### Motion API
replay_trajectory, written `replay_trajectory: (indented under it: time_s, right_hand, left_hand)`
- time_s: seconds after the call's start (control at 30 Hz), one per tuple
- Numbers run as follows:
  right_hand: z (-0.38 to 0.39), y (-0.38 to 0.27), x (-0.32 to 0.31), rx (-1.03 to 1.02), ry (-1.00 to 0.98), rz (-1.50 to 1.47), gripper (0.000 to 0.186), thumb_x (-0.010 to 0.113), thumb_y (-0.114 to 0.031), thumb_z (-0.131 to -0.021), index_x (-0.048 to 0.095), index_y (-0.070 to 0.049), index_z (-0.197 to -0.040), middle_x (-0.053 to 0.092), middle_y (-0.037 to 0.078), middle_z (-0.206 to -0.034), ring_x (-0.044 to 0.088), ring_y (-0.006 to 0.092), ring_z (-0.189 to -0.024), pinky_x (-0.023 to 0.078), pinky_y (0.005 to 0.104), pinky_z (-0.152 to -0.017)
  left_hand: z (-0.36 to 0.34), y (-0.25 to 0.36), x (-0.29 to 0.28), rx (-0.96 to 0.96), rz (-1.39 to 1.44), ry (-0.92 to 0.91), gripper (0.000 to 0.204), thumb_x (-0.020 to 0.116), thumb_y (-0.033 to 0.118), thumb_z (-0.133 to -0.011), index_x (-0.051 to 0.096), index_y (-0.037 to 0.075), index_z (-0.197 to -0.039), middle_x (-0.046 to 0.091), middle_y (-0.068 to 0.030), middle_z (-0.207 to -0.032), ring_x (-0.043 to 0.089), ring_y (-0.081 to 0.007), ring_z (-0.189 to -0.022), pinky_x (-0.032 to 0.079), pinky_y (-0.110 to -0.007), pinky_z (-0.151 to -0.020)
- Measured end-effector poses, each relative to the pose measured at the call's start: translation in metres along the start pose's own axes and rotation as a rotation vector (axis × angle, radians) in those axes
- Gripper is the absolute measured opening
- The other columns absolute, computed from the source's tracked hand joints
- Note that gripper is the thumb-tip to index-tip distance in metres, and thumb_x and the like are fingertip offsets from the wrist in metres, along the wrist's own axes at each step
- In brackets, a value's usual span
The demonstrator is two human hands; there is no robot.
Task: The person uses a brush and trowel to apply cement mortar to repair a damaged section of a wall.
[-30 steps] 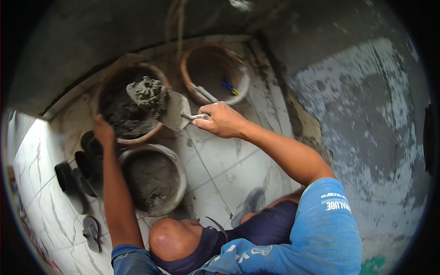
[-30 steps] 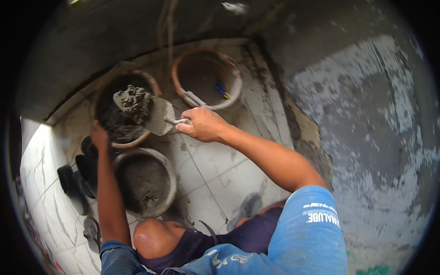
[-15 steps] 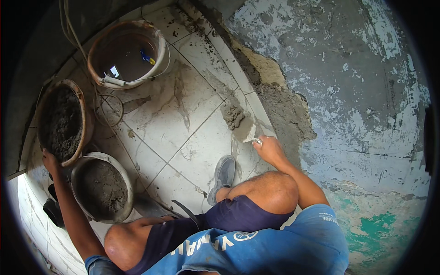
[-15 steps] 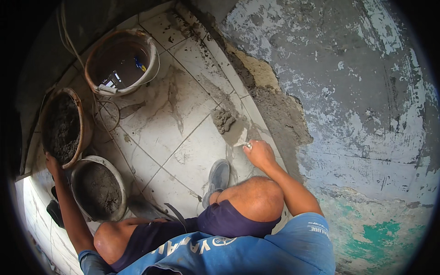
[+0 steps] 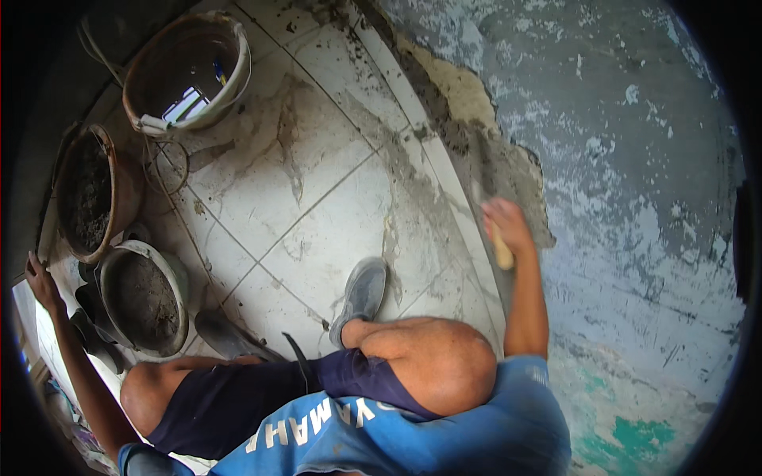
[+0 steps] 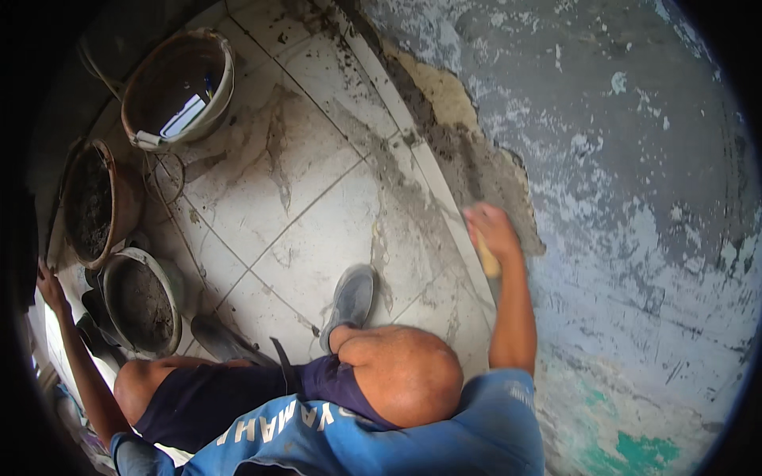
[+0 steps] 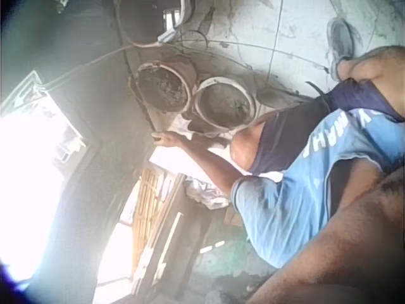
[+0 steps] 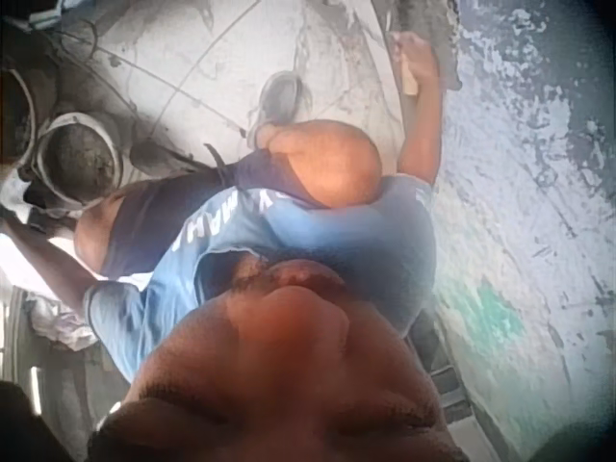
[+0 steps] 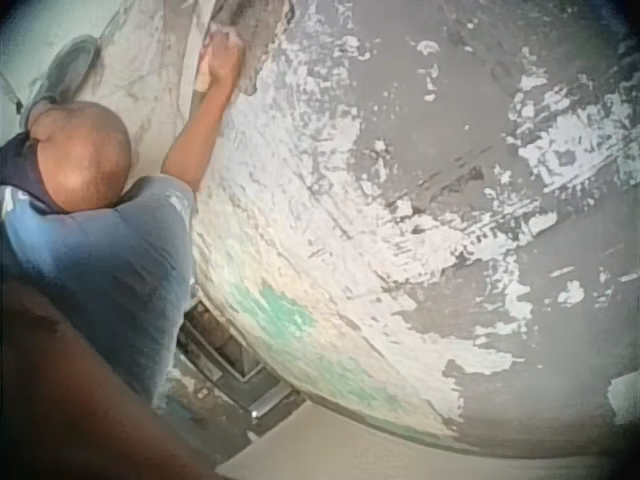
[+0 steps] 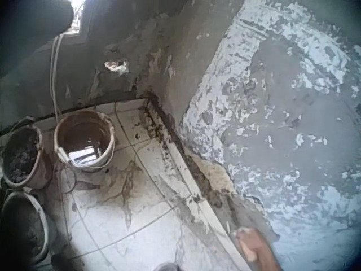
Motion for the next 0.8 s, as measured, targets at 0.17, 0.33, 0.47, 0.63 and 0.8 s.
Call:
replay_trajectory:
  time_s: [0.17,0.33,0.47,0.63,0.8]
  right_hand:
    - [0.142,-0.005,-0.048,0.207,0.097,0.076,0.019,0.064,-0.017,-0.091,0.062,0.001,-0.084,0.057,0.003,-0.060,0.053,0.0097,-0.051,0.043,0.0276,-0.048]
    - [0.061,0.044,0.023,0.111,-0.085,0.381,0.025,0.067,-0.025,-0.090,0.065,0.000,-0.090,0.063,0.015,-0.065,0.063,0.0225,-0.056,0.049,0.0371,-0.055]
    - [-0.021,0.097,0.086,0.042,-0.077,0.509,0.039,0.067,-0.035,-0.085,0.067,0.002,-0.098,0.067,0.028,-0.094,0.061,0.0470,-0.096,0.049,0.0492,-0.081]
    - [-0.077,0.101,0.116,0.064,-0.103,0.382,0.045,0.068,-0.035,-0.085,0.066,0.004,-0.109,0.068,0.026,-0.090,0.068,0.0373,-0.077,0.053,0.0431,-0.074]
    - [-0.119,0.104,0.104,0.196,-0.080,0.167,0.050,0.068,-0.033,-0.087,0.063,0.008,-0.115,0.069,0.021,-0.079,0.068,0.0244,-0.057,0.055,0.0354,-0.058]
  left_hand:
    - [0.076,0.142,-0.053,-0.055,0.247,0.129,0.054,0.040,0.040,-0.105,0.039,-0.001,-0.139,0.052,-0.0175,-0.138,0.050,-0.0280,-0.129,0.037,-0.042,-0.109]
    - [0.126,0.264,0.025,0.125,0.291,-0.169,0.056,0.038,0.044,-0.104,0.038,0.002,-0.142,0.052,-0.0176,-0.137,0.052,-0.0270,-0.126,0.039,-0.039,-0.107]
    - [0.162,0.334,0.043,0.236,0.202,-0.312,0.058,0.037,0.045,-0.104,0.038,0.003,-0.144,0.053,-0.0166,-0.137,0.053,-0.0263,-0.125,0.041,-0.040,-0.106]
    - [0.200,0.377,0.013,0.315,0.095,-0.338,0.059,0.038,0.045,-0.104,0.036,0.002,-0.145,0.053,-0.0166,-0.136,0.054,-0.0265,-0.123,0.041,-0.042,-0.105]
    - [0.218,0.375,0.008,0.260,0.256,-0.410,0.063,0.038,0.047,-0.103,0.032,0.003,-0.147,0.050,-0.0186,-0.138,0.052,-0.0274,-0.124,0.039,-0.043,-0.106]
Point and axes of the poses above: each hand's wrist, its own z-axis away from the middle knuckle, its own x-axis out of the palm, y = z × x, the point moved 5 cm from there along -z, towards the middle knuckle
